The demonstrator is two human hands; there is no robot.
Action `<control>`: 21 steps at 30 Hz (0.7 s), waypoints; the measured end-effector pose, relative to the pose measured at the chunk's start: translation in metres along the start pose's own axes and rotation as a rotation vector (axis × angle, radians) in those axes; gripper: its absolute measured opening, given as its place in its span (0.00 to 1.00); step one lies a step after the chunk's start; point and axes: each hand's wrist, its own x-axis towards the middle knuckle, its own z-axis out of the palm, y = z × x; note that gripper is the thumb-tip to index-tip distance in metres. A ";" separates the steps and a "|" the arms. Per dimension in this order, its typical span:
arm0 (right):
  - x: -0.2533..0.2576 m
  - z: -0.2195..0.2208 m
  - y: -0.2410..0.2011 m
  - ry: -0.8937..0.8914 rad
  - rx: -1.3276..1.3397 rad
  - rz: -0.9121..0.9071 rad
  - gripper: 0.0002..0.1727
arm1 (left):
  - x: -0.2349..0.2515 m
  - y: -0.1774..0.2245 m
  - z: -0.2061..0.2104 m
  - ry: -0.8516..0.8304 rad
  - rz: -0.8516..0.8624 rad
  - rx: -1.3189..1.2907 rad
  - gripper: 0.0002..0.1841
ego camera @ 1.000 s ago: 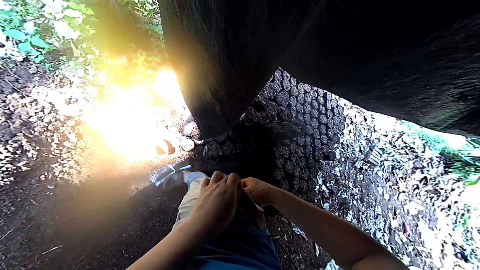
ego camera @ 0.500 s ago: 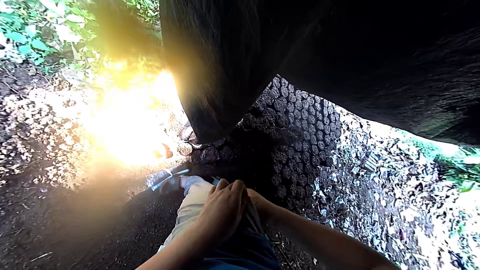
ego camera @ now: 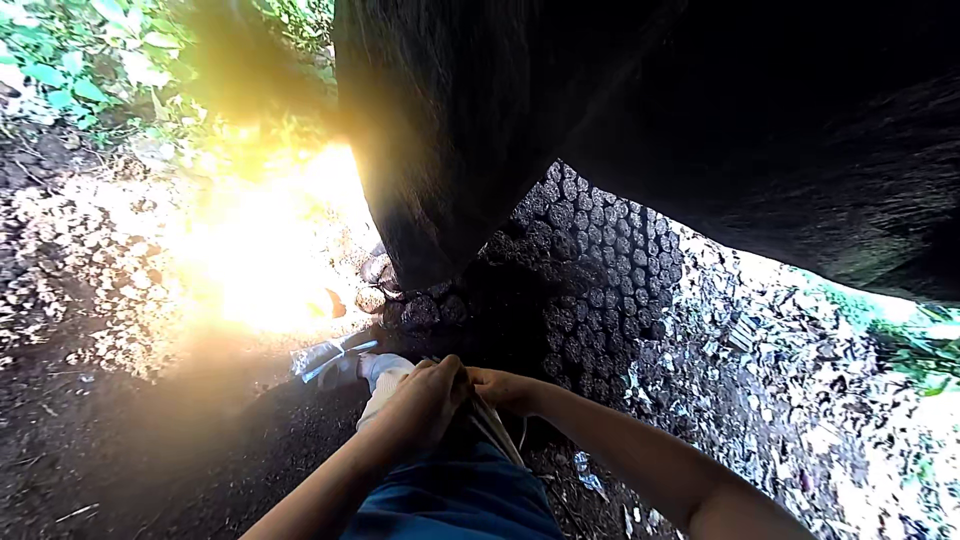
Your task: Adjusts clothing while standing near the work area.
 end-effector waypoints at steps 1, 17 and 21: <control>0.001 0.004 -0.007 0.016 -0.072 -0.023 0.22 | 0.001 -0.002 0.000 -0.003 -0.002 -0.003 0.17; -0.047 0.008 -0.045 0.158 -0.448 0.017 0.24 | 0.016 -0.022 0.025 -0.128 0.054 0.040 0.17; -0.102 0.030 -0.106 0.101 -0.820 -0.006 0.30 | 0.022 -0.017 0.018 -0.241 0.013 0.040 0.17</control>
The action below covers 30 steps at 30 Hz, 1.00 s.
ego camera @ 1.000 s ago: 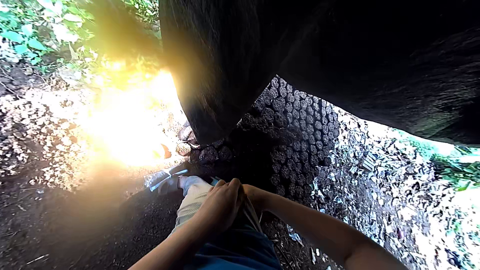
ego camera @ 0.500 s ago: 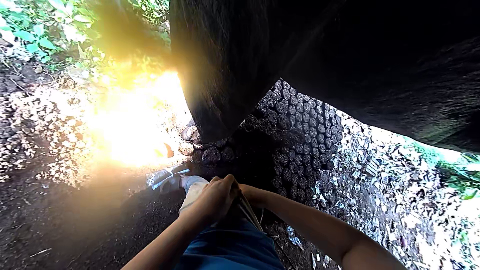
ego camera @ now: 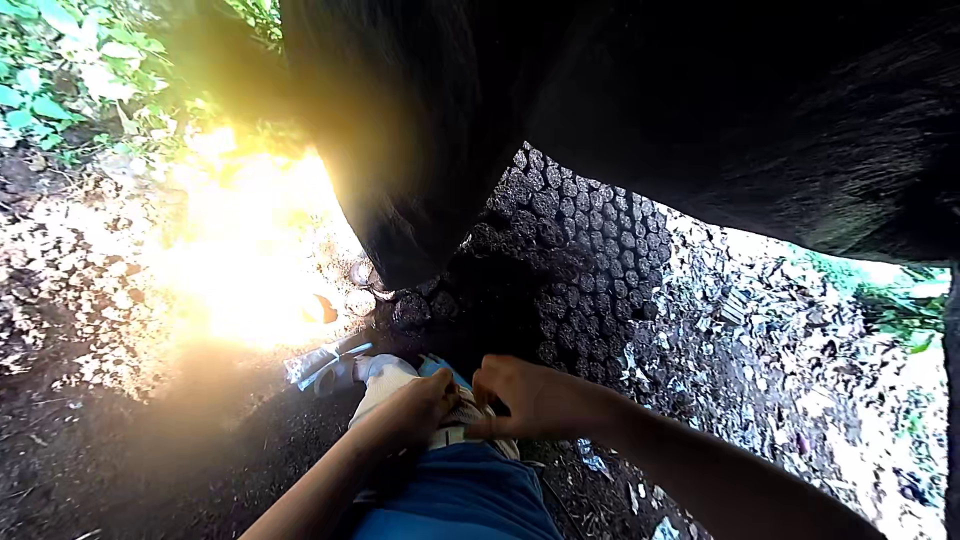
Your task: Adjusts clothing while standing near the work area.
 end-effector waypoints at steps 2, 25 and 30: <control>-0.015 0.003 -0.011 -0.140 -0.048 -0.133 0.27 | 0.001 0.005 -0.003 -0.035 -0.021 0.035 0.17; -0.002 0.003 -0.022 -0.293 -0.073 0.162 0.22 | -0.011 -0.009 -0.013 0.028 -0.069 0.017 0.18; -0.007 -0.005 -0.038 -0.284 -0.071 0.295 0.20 | -0.011 -0.010 -0.016 0.045 -0.079 0.042 0.19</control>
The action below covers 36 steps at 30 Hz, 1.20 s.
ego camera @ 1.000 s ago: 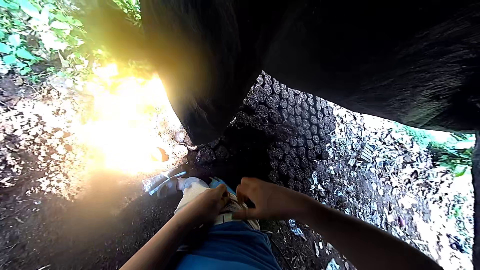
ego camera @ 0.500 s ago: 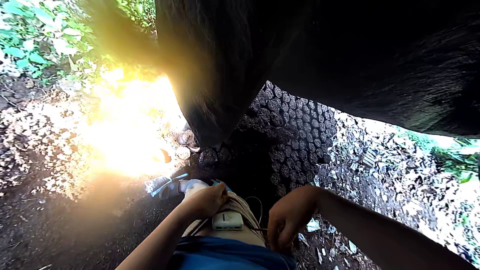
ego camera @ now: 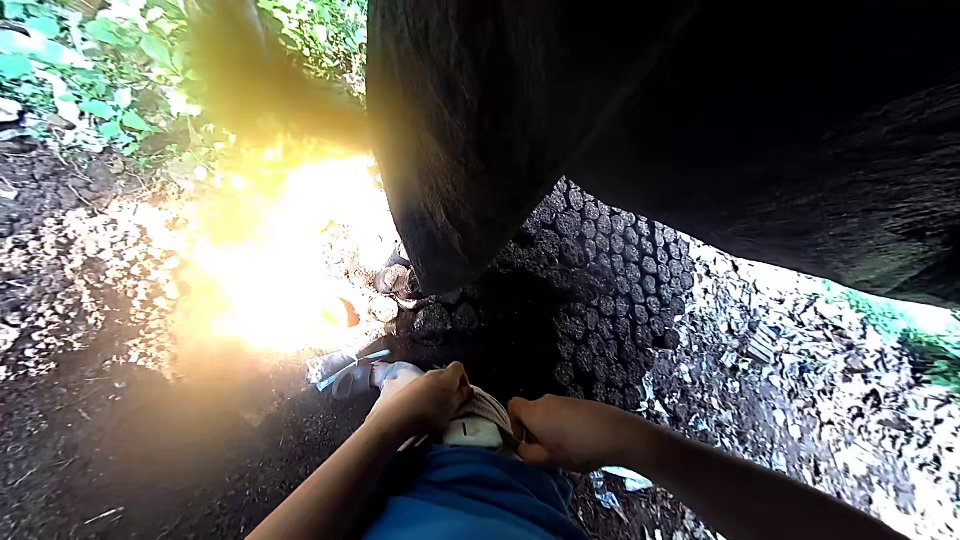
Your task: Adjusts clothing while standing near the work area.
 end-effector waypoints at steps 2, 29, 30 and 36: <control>-0.019 -0.010 -0.009 0.116 -0.054 0.017 0.18 | 0.001 -0.003 -0.002 0.019 0.013 -0.002 0.19; -0.022 0.018 0.009 0.888 -0.608 -0.625 0.07 | 0.016 0.012 -0.016 0.067 -0.043 -0.005 0.20; -0.021 0.016 0.009 0.923 -0.612 -0.613 0.08 | 0.016 0.013 -0.016 0.066 -0.047 -0.005 0.19; -0.018 0.020 0.010 0.899 -0.638 -0.598 0.08 | 0.019 0.014 -0.016 0.073 -0.029 -0.002 0.19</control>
